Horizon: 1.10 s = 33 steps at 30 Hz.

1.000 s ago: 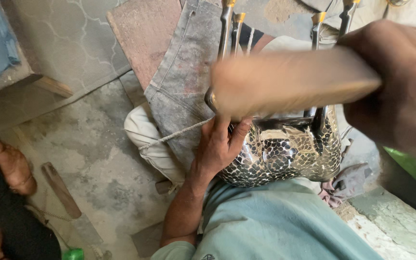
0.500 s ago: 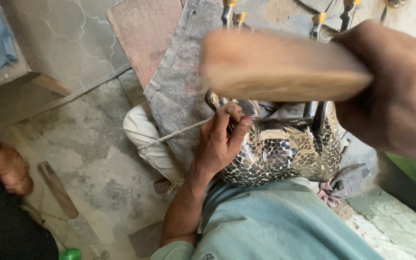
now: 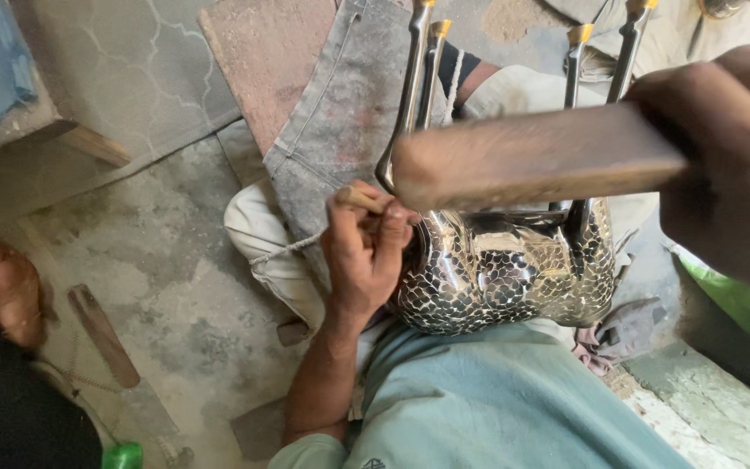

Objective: The person hammers a metal object with a wooden mallet to create a textured pattern. They reposition the object and adjust the mallet placement repeatedly to work different areas.

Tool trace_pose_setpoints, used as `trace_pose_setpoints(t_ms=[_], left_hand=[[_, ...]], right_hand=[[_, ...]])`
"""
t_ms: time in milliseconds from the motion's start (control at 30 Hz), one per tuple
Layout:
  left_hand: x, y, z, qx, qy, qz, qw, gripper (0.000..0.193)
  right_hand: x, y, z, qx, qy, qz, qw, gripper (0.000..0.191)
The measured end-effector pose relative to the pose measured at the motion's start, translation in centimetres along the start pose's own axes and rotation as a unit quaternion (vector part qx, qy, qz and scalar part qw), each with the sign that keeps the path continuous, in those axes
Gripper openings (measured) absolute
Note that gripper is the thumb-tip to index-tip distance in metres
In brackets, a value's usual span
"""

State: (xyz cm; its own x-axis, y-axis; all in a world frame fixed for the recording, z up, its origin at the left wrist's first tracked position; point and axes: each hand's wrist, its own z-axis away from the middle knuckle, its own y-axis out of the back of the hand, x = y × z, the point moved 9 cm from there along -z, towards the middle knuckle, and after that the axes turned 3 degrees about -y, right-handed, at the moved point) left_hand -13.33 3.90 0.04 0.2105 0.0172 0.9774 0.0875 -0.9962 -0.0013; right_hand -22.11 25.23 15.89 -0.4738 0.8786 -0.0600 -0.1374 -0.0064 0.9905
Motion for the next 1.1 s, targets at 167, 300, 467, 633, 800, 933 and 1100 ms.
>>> trace_pose_setpoints(t_ms=[167,300,467,633,800,933,1100], left_hand=[[0.5,-1.0,0.2,-0.056,-0.019,-0.047,0.997,0.017],[-0.1,-2.3,-0.1,-0.106,-0.037,-0.087,0.990,0.019],[0.5,-2.5,-0.3,-0.123,-0.062,-0.089,0.986,0.022],[1.0,-2.5,-0.4,-0.120,-0.093,-0.089,0.984,0.022],[-0.1,-2.2,-0.2,-0.114,-0.079,-0.078,0.987,0.021],[-0.7,-2.4,0.0,-0.128,-0.068,-0.058,0.988,0.021],[-0.6,-2.0,-0.2,-0.118,-0.071,-0.062,0.988,0.045]], right_hand=[[0.9,-1.0,0.9,0.009,0.011,-0.011,1.000,0.056],[-0.8,0.4,0.0,0.045,0.052,-0.032,0.997,0.057],[-1.6,1.6,-1.2,0.064,0.004,-0.242,0.968,0.058],[-2.6,0.9,-0.5,0.073,0.098,0.030,0.992,0.048],[-1.4,-0.9,-0.9,0.001,0.058,0.033,0.998,0.054],[-1.9,0.6,-2.5,0.028,0.013,-0.043,0.999,0.054],[-3.2,0.9,-3.7,0.008,0.027,-0.016,0.999,0.059]])
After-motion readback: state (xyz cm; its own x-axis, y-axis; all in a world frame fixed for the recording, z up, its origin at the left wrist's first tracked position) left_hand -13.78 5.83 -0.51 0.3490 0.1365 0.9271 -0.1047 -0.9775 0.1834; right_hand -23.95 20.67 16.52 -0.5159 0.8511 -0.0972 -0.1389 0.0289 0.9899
